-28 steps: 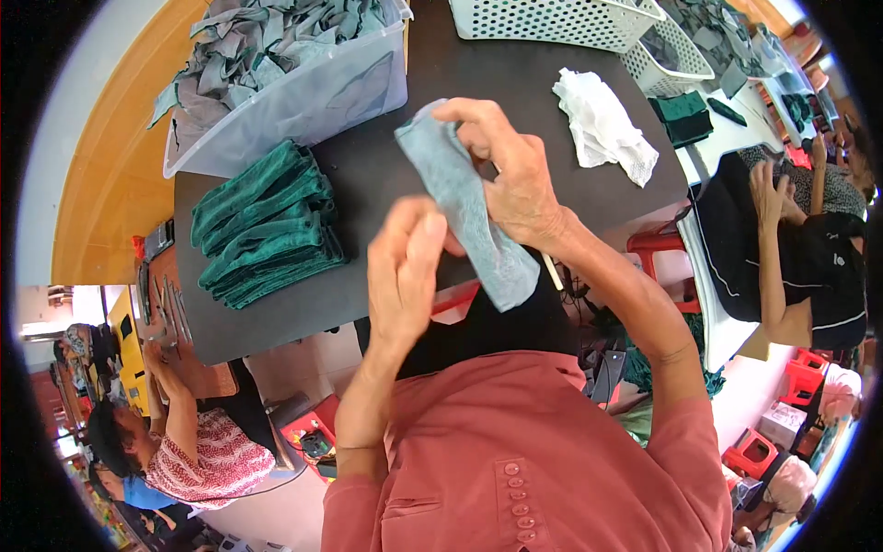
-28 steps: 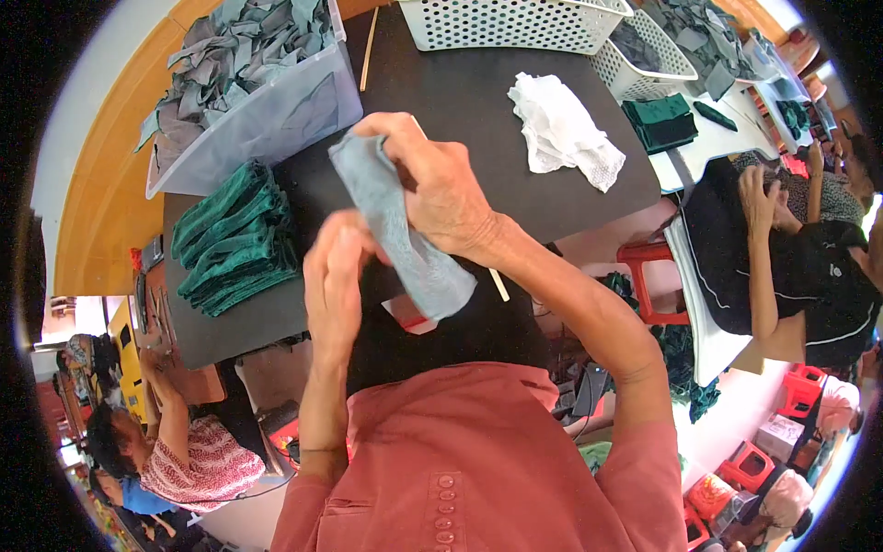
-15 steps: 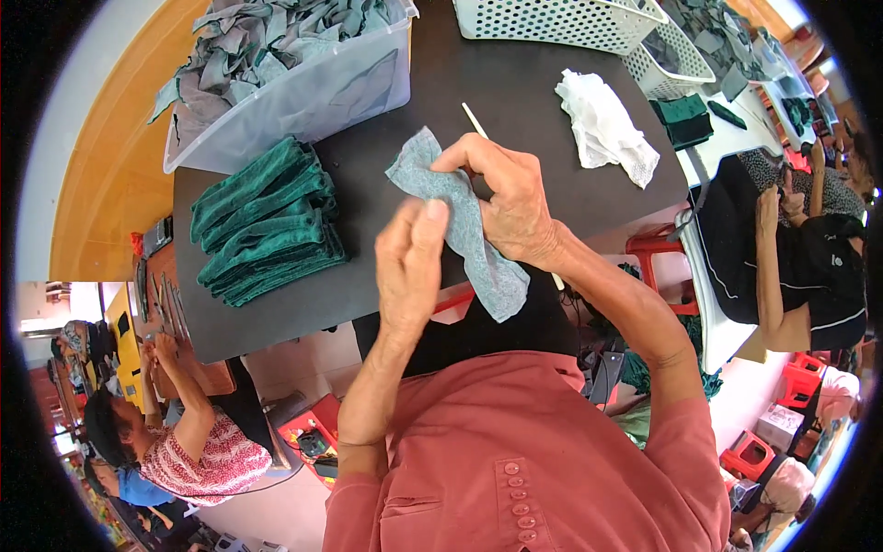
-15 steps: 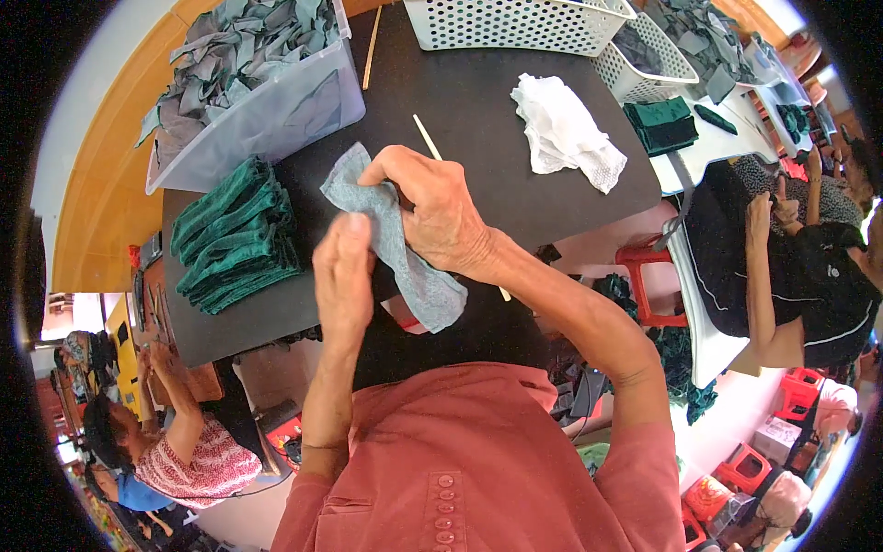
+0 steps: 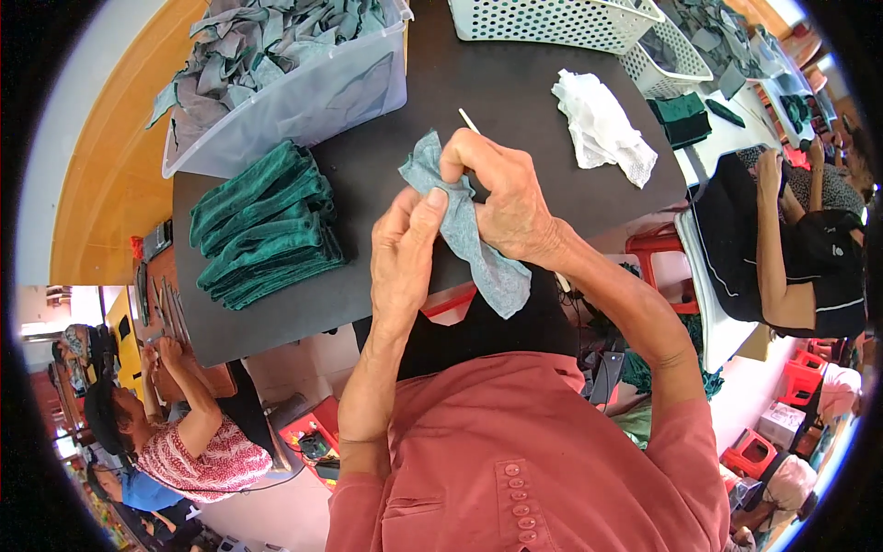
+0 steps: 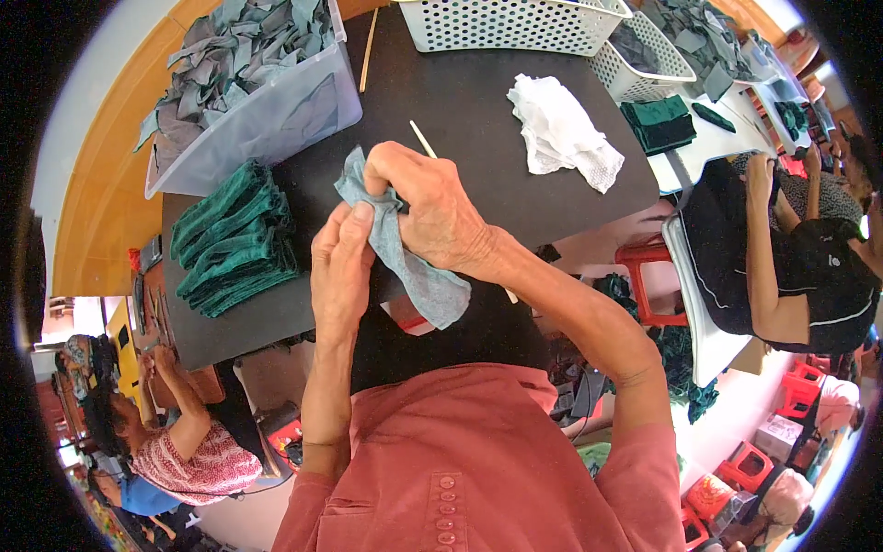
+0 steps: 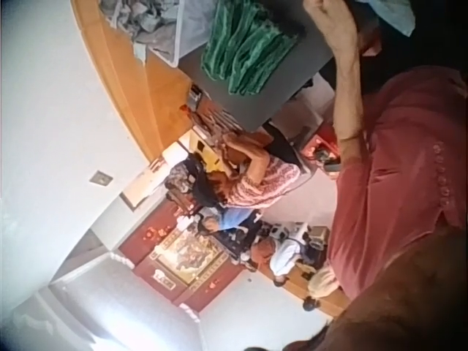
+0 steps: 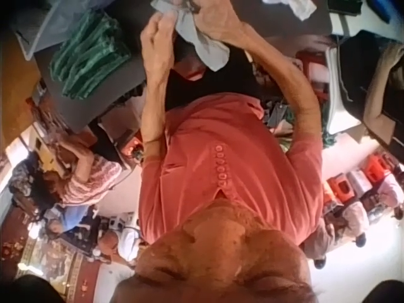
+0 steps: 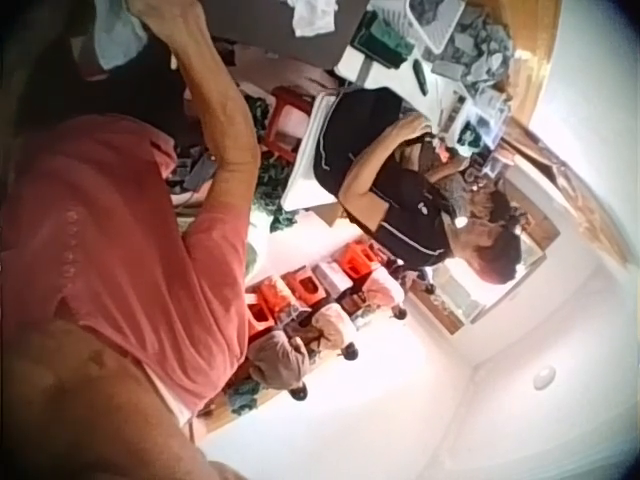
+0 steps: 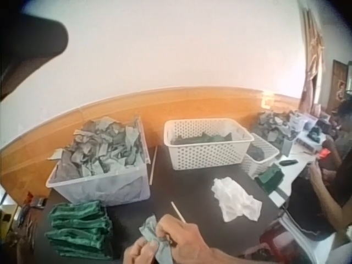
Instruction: Turning sewn fabric tubes right-side out using a thin wooden stick.
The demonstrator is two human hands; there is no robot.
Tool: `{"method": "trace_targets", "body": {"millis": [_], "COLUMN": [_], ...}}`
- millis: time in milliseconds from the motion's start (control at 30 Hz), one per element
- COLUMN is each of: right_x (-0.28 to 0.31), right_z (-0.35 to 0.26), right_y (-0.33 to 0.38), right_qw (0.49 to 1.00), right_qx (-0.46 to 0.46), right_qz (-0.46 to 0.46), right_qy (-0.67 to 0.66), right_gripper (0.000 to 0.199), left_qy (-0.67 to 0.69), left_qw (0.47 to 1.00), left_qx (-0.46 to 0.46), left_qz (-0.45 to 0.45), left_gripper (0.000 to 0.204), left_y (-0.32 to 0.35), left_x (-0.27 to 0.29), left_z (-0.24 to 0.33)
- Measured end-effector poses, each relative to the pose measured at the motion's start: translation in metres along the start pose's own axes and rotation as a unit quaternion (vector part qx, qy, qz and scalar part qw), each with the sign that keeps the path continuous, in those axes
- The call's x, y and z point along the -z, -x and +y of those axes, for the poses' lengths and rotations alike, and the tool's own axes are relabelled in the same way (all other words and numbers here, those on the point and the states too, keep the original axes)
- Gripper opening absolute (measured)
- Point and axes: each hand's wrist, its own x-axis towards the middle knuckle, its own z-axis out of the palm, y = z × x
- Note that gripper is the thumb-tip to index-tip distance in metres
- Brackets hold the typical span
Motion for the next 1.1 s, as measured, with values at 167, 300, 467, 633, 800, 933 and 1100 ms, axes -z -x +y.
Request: {"method": "trace_targets", "body": {"millis": [167,300,467,633,800,933,1100], "right_x": [-0.007,-0.006,-0.006,-0.011,-0.008,-0.011,-0.006], "right_z": [0.001,0.005,0.005,0.009,0.003,0.006,0.007], "right_y": [0.000,0.008,0.003,0.003,0.006,0.002,0.000], "right_qw": [0.990,0.995,0.999,0.997,0.997,0.998,0.999], "right_qx": [-0.091,-0.093,-0.033,0.003,-0.079,-0.041,0.007], "right_qz": [0.017,0.005,0.029,0.059,0.016,0.032,0.032], "right_qy": [-0.106,-0.041,-0.032,0.048,-0.016,-0.041,0.043], "right_gripper": [0.025,0.021,0.022,0.026,0.029,0.032,0.028], "left_qy": [0.054,0.050,0.067,0.051,0.058,0.042,0.039], "left_qw": [0.998,0.999,0.998,0.998,0.997,0.999,0.999], "left_qx": [-0.025,0.018,0.011,-0.033,0.034,-0.003,-0.032], "left_qz": [0.015,0.000,0.009,0.024,0.031,0.014,0.009], "left_gripper": [0.028,0.029,0.030,0.032,0.030,0.030,0.031], "left_y": [0.009,0.010,-0.006,0.001,0.002,-0.008,0.001], "left_x": [-0.008,-0.002,0.001,-0.003,-0.001,0.007,0.000], "left_z": [-0.017,-0.016,-0.007,-0.021,-0.008,-0.011,-0.025]}}
